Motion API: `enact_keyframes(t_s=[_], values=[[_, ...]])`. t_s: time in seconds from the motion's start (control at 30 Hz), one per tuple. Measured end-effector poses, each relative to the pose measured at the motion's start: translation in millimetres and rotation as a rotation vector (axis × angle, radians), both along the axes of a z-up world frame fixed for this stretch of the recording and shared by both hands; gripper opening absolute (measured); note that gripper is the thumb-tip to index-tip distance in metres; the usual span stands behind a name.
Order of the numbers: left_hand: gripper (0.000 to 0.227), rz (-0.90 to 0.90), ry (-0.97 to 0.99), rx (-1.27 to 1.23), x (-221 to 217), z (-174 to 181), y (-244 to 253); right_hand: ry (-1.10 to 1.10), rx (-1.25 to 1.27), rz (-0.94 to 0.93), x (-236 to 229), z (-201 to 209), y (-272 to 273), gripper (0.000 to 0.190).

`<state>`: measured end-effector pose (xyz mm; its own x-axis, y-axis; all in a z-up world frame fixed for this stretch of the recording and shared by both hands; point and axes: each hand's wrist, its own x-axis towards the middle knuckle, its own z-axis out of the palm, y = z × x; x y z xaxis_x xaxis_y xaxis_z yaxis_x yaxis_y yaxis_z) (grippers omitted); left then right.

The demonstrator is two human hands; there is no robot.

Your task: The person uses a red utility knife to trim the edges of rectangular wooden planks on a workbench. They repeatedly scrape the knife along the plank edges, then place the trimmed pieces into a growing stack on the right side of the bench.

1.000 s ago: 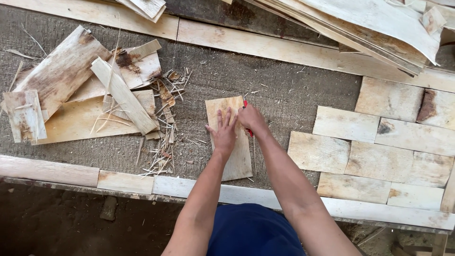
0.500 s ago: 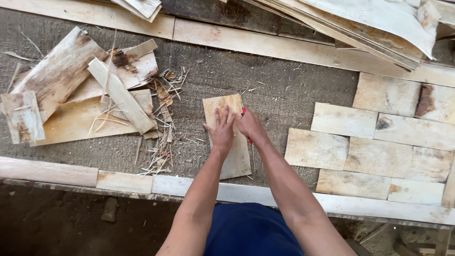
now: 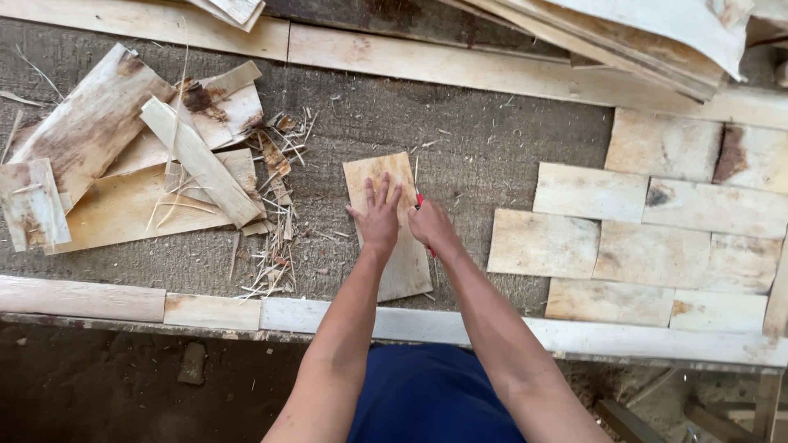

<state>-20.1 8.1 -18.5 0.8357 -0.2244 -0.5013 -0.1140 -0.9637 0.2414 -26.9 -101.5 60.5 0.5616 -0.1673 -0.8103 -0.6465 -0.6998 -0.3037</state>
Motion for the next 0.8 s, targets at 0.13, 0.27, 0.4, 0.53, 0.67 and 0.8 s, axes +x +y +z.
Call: enact_keyframes(t_s=[0.13,0.27,0.4,0.53,0.67,0.8], values=[[0.095,0.0,0.008,0.001,3.1,7.2,0.5,0.002,-0.007,-0.04,-8.8,17.5,-1.8,0.053],[0.098,0.003,0.027,0.021,-2.3,-2.6,1.7,0.031,0.008,0.016,-29.9,25.9,-6.6,0.059],[0.094,0.016,0.038,0.005,1.0,8.7,0.0,0.009,0.054,-0.059,-51.0,-23.0,-27.0,0.053],[0.094,0.014,0.035,0.014,-1.3,2.3,-0.5,-0.06,0.013,-0.081,-29.0,-27.9,-29.2,0.05],[0.095,0.02,0.036,-0.004,0.2,9.6,0.4,-0.126,0.004,-0.057,9.3,-3.0,-16.9,0.052],[0.094,0.016,0.034,-0.014,-1.2,18.6,1.1,-0.126,-0.02,-0.044,44.0,21.5,-14.3,0.055]])
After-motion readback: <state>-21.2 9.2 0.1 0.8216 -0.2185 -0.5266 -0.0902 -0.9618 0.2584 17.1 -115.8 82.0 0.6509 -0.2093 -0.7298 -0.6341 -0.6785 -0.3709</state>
